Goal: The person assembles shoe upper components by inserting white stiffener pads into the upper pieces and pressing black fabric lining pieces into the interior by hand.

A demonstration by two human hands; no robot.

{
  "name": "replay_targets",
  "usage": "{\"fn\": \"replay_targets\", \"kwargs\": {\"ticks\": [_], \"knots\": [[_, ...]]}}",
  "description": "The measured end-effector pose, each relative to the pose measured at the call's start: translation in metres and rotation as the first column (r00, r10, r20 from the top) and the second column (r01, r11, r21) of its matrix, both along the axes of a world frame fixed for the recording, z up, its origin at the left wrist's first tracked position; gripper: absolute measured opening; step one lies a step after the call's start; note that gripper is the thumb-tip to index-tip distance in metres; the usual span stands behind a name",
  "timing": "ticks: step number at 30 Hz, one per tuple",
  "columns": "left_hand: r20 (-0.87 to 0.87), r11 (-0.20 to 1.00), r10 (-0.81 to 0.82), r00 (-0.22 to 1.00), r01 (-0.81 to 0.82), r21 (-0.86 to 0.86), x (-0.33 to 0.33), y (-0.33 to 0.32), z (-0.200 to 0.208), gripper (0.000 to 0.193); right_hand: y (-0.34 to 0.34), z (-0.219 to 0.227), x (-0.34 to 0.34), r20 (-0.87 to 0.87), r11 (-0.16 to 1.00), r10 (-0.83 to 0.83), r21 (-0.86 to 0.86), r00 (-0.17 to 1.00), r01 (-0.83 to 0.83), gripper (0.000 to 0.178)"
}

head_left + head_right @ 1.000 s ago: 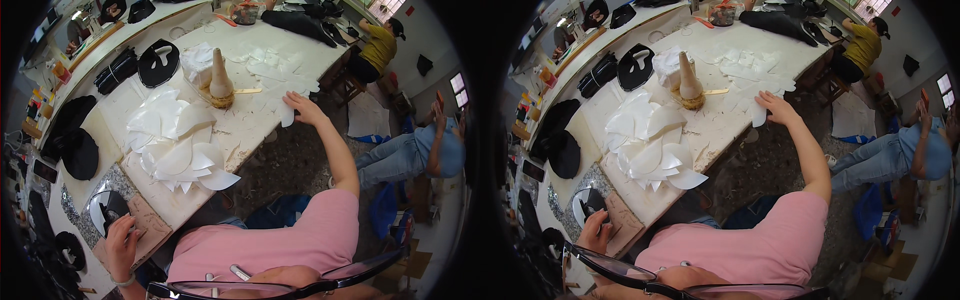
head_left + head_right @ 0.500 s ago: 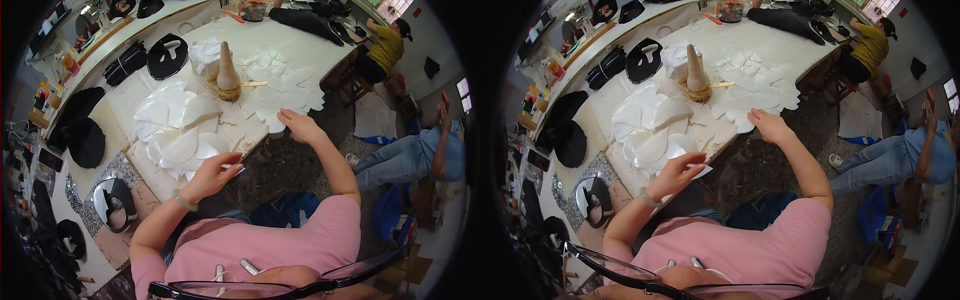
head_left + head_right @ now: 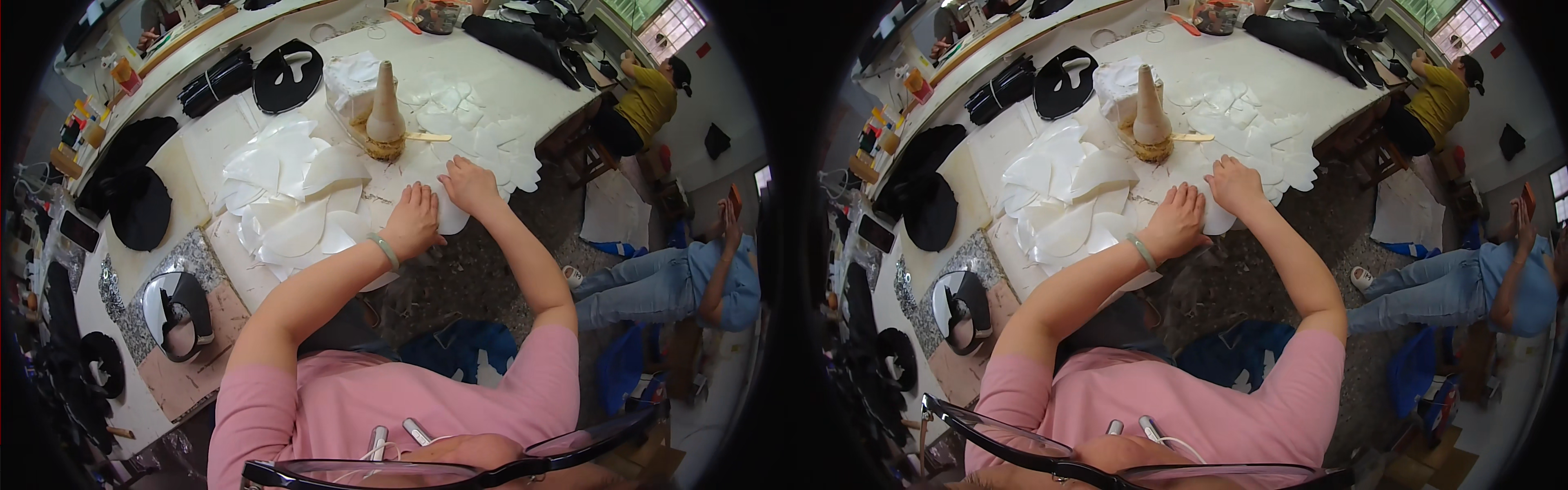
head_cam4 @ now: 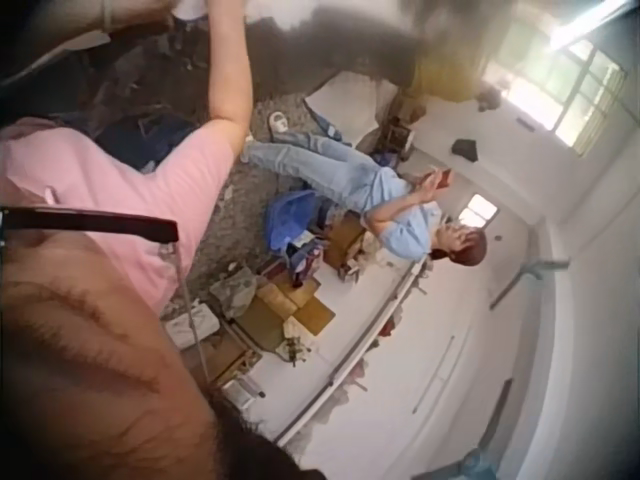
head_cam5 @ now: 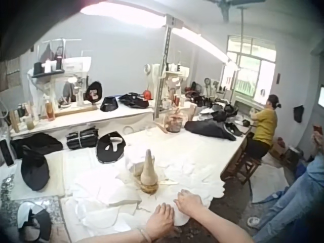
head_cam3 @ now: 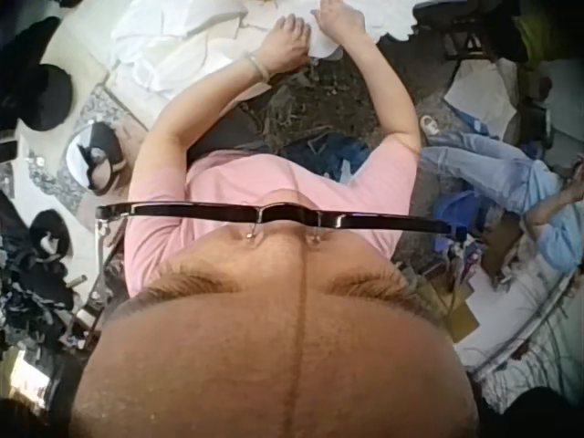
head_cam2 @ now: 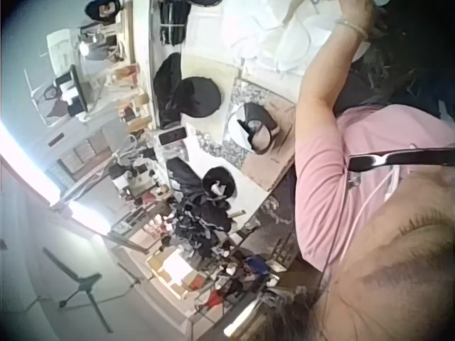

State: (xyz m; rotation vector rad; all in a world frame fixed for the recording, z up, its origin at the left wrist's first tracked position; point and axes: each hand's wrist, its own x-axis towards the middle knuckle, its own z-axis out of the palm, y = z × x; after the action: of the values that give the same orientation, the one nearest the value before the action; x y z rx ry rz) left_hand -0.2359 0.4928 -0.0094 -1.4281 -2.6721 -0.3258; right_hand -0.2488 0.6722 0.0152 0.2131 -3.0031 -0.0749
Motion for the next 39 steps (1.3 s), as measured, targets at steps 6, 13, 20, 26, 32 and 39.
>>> {"fn": "replay_targets", "kwargs": {"ticks": [6, 13, 20, 26, 32, 39], "knots": [[-0.141, 0.991, -0.012, 0.99, -0.006, -0.131, -0.001, 0.008, -0.005, 0.095, 0.009, 0.021, -0.034, 0.228, 0.995, 0.102, 0.0, 0.968, -0.105, 0.029], [-0.171, 0.997, 0.079, 0.982, -0.08, 0.0, 0.008, 0.016, -0.011, 0.063, 0.021, 0.025, -0.029, 0.356, 0.946, 0.165, 0.206, 0.92, -0.249, 0.024], [-0.058, 0.988, -0.009, 0.998, 0.018, 0.154, 0.004, 0.014, -0.009, 0.054, 0.037, 0.023, -0.032, 0.291, 0.881, 0.375, 0.184, 0.88, -0.436, 0.021], [-0.047, 0.987, -0.031, 0.998, 0.037, 0.153, 0.0, 0.01, -0.009, 0.049, 0.011, 0.036, -0.053, 0.507, 0.807, 0.282, 0.333, 0.814, -0.487, 0.025], [-0.038, 0.99, -0.034, 0.999, 0.039, 0.137, 0.003, 0.014, -0.013, 0.046, 0.025, 0.023, -0.066, 0.367, 0.963, 0.268, -0.126, 0.891, -0.238, 0.04], [-0.048, 0.988, -0.061, 0.997, 0.067, 0.142, -0.003, 0.013, -0.018, 0.045, 0.037, 0.005, -0.067, 0.338, 0.824, 0.298, -0.563, 0.893, -0.062, 0.043]]}}
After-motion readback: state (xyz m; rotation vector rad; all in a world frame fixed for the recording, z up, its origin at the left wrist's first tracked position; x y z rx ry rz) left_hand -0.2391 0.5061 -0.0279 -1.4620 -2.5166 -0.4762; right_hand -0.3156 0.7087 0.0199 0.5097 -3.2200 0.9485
